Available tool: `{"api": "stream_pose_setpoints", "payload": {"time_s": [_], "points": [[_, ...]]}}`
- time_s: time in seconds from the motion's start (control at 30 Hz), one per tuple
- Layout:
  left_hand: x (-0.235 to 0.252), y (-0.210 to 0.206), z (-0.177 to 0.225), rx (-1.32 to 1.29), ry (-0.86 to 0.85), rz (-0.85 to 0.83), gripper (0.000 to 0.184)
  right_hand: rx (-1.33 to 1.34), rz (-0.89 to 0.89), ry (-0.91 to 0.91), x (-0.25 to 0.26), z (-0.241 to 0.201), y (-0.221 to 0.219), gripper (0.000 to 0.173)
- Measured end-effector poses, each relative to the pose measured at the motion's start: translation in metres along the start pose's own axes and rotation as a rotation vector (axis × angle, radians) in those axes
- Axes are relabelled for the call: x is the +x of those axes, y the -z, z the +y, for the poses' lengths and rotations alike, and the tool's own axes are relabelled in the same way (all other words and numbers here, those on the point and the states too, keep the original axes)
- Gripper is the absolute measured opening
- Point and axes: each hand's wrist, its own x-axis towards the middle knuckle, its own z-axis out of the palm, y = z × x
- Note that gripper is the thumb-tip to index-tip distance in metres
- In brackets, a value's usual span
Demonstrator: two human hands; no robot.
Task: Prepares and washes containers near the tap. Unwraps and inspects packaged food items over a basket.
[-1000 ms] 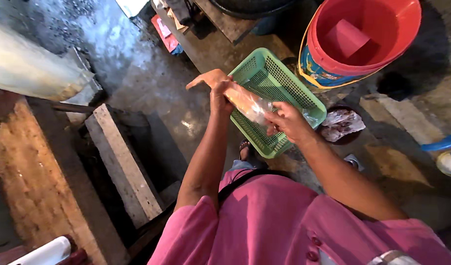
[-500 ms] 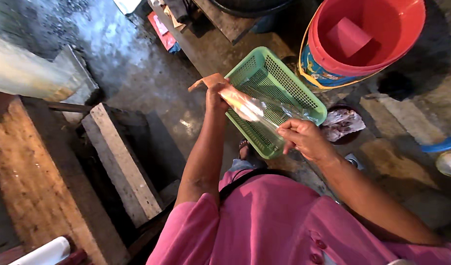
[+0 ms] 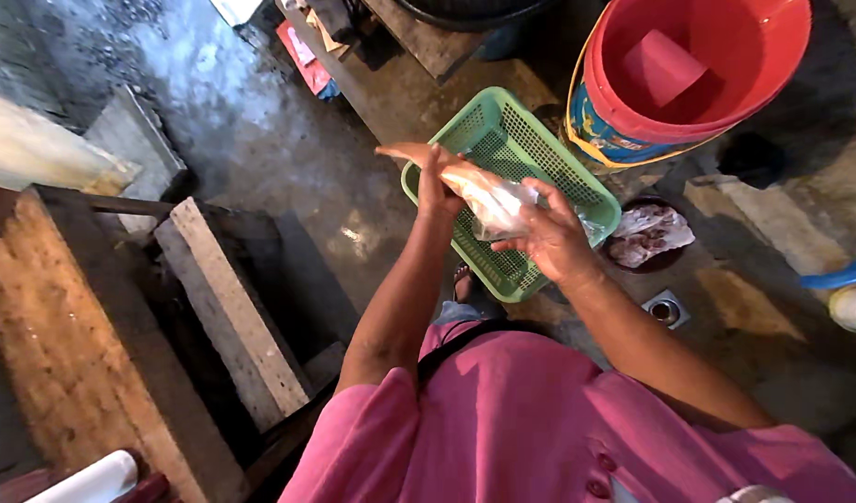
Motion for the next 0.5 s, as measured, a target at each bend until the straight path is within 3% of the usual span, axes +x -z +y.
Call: {"api": "stream_pose_setpoints", "payload": {"time_s": [0.07,0.17,0.3,0.4,0.43,0.5], "points": [[-0.012,-0.006,-0.004,0.066,-0.085,-0.08,0.047,-0.074,0.061,0.065,0.006,0.005,-0.009,0.05],[-0.018,-0.006,-0.007,0.128,-0.207,-0.159,0.043,-0.23,0.091,0.171,0.02,0.015,-0.016,0.05],[-0.021,-0.007,-0.005,0.234,-0.208,-0.198,0.067,-0.399,0.083,0.281,0.038,0.018,-0.03,0.048],[-0.018,-0.011,0.004,0.299,-0.273,-0.098,0.063,-0.498,0.03,0.046,0.034,0.002,-0.033,0.067],[-0.014,-0.01,0.009,0.306,-0.302,-0.041,0.062,-0.54,0.003,-0.052,0.031,-0.002,-0.031,0.066],[-0.002,-0.003,0.022,0.315,-0.349,0.044,0.058,-0.66,-0.065,-0.155,0.023,-0.007,-0.021,0.044]]}}
